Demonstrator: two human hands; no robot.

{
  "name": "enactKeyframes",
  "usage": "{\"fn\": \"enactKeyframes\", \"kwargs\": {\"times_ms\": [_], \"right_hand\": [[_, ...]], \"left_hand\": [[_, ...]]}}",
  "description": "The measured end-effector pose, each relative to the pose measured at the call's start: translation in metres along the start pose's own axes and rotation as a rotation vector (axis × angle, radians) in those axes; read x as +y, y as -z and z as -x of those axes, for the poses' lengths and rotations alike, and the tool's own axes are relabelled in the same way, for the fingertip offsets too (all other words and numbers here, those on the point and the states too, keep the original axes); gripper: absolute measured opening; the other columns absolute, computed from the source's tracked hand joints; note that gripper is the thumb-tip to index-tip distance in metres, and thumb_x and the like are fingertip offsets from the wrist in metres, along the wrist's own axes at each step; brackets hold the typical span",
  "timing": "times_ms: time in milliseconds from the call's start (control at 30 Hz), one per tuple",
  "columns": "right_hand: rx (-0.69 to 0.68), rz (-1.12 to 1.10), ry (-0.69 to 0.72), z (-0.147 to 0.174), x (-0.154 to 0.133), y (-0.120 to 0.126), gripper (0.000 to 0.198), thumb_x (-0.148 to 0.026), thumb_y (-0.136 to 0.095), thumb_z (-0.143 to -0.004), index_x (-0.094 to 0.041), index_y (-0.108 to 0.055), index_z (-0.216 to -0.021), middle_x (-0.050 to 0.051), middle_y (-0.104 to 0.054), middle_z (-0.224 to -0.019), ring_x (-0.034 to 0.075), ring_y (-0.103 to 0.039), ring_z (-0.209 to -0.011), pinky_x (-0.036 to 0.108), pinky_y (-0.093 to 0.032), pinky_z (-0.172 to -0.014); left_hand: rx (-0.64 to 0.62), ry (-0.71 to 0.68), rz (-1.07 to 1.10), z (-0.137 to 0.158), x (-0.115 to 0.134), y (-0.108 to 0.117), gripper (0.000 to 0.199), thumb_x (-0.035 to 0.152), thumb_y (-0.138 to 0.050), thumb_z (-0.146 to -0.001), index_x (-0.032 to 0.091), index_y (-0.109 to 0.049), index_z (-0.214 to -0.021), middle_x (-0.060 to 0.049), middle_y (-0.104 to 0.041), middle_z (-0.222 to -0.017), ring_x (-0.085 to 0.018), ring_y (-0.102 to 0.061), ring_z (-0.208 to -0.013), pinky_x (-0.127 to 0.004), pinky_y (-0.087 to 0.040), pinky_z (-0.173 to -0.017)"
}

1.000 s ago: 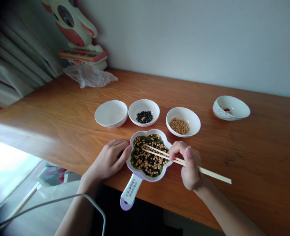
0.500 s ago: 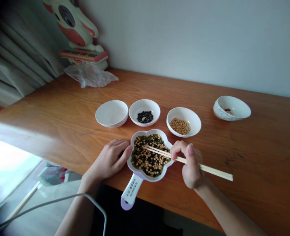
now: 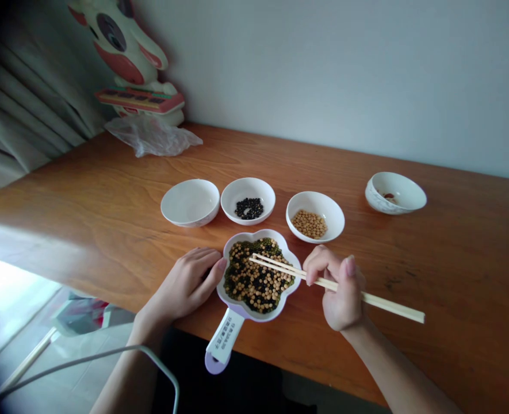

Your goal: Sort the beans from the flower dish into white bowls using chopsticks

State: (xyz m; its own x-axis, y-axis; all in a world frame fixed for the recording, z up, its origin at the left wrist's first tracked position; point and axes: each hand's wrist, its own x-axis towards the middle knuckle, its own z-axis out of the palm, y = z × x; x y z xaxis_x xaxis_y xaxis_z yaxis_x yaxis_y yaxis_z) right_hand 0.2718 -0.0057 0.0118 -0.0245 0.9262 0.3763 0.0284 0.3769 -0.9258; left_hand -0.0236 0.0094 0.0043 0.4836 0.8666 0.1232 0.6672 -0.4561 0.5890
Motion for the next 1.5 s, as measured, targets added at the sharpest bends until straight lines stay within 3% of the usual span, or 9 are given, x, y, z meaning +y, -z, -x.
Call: {"fn": "enactKeyframes", "kwargs": {"times_ms": [133, 267, 367, 467, 567, 667, 800, 1000, 1500], "right_hand": [[0.100, 0.041, 0.178, -0.006, -0.007, 0.022, 0.068, -0.066, -0.031, -0.104, -0.028, -0.070, -0.064, 0.004, -0.051, -0.051, 0.022, -0.045, -0.054, 0.043, -0.036, -0.065], [0.308, 0.179, 0.350, -0.013, -0.012, 0.044, 0.068, -0.075, -0.040, -0.098, -0.029, -0.070, -0.058, 0.006, -0.049, -0.049, 0.024, -0.045, -0.051, 0.047, -0.036, -0.066], [0.457, 0.261, 0.398, -0.018, -0.014, 0.051, 0.069, -0.078, -0.043, -0.095, -0.027, -0.065, -0.055, 0.007, -0.047, -0.051, 0.026, -0.047, -0.053, 0.048, -0.037, -0.067], [0.490, 0.234, 0.395, -0.023, -0.018, 0.052, 0.069, -0.074, -0.041, -0.098, -0.026, -0.061, -0.053, 0.007, -0.043, -0.050, 0.024, -0.047, -0.053, 0.044, -0.035, -0.064], [0.367, 0.106, 0.286, -0.025, -0.023, 0.048, 0.067, -0.066, -0.036, -0.103, -0.027, -0.063, -0.056, 0.006, -0.041, -0.048, 0.023, -0.042, -0.051, 0.044, -0.034, -0.064], [0.082, -0.008, 0.087, -0.024, -0.025, 0.042, 0.071, -0.063, -0.024, -0.106, -0.028, -0.067, -0.062, 0.005, -0.045, -0.050, 0.023, -0.043, -0.054, 0.043, -0.034, -0.064], [-0.111, 0.026, -0.082, -0.019, -0.023, 0.031, 0.074, -0.064, -0.018, -0.107, -0.024, -0.065, -0.065, 0.005, -0.052, -0.058, 0.023, -0.049, -0.060, 0.041, -0.035, -0.062], [-0.212, 0.150, -0.120, -0.015, -0.016, 0.025, 0.078, -0.072, -0.011, -0.104, -0.023, -0.057, -0.065, 0.004, -0.053, -0.063, 0.021, -0.050, -0.062, 0.039, -0.036, -0.064], [-0.175, 0.159, -0.151, -0.019, -0.015, 0.029, 0.077, -0.069, -0.014, -0.105, -0.023, -0.059, -0.062, 0.005, -0.053, -0.061, 0.021, -0.049, -0.062, 0.039, -0.036, -0.063]], "left_hand": [[0.005, 0.001, 0.008, 0.000, 0.000, 0.000, 0.036, 0.031, -0.038, -0.111, 0.021, -0.048, -0.078, -0.002, -0.060, -0.078, -0.018, -0.054, -0.074, -0.033, -0.041, -0.077], [-0.005, 0.003, 0.024, 0.000, -0.001, -0.001, 0.035, 0.031, -0.038, -0.111, 0.021, -0.047, -0.079, -0.001, -0.060, -0.079, -0.018, -0.054, -0.075, -0.033, -0.041, -0.078], [-0.009, 0.007, 0.025, 0.000, -0.002, -0.001, 0.035, 0.032, -0.038, -0.111, 0.021, -0.046, -0.079, -0.001, -0.059, -0.079, -0.018, -0.054, -0.075, -0.033, -0.040, -0.077], [-0.004, 0.004, 0.026, 0.000, -0.002, -0.001, 0.035, 0.031, -0.038, -0.112, 0.021, -0.045, -0.079, -0.001, -0.059, -0.079, -0.018, -0.053, -0.075, -0.033, -0.040, -0.077], [0.000, 0.003, 0.022, 0.000, -0.002, -0.001, 0.035, 0.031, -0.039, -0.111, 0.021, -0.046, -0.078, -0.001, -0.059, -0.078, -0.018, -0.054, -0.074, -0.033, -0.040, -0.078], [-0.002, 0.008, 0.018, 0.000, -0.001, 0.000, 0.035, 0.031, -0.039, -0.111, 0.021, -0.047, -0.078, -0.002, -0.059, -0.078, -0.018, -0.054, -0.074, -0.033, -0.041, -0.078], [-0.002, 0.012, 0.011, 0.001, -0.001, 0.000, 0.035, 0.032, -0.038, -0.111, 0.021, -0.046, -0.078, -0.002, -0.059, -0.077, -0.018, -0.054, -0.074, -0.033, -0.041, -0.078], [0.006, 0.007, 0.009, 0.001, -0.001, -0.001, 0.035, 0.031, -0.038, -0.111, 0.021, -0.047, -0.079, -0.002, -0.060, -0.077, -0.018, -0.055, -0.074, -0.033, -0.042, -0.078], [-0.011, 0.011, 0.009, 0.001, -0.001, 0.000, 0.036, 0.033, -0.037, -0.112, 0.021, -0.046, -0.079, -0.001, -0.058, -0.078, -0.018, -0.054, -0.074, -0.034, -0.042, -0.078]]}}
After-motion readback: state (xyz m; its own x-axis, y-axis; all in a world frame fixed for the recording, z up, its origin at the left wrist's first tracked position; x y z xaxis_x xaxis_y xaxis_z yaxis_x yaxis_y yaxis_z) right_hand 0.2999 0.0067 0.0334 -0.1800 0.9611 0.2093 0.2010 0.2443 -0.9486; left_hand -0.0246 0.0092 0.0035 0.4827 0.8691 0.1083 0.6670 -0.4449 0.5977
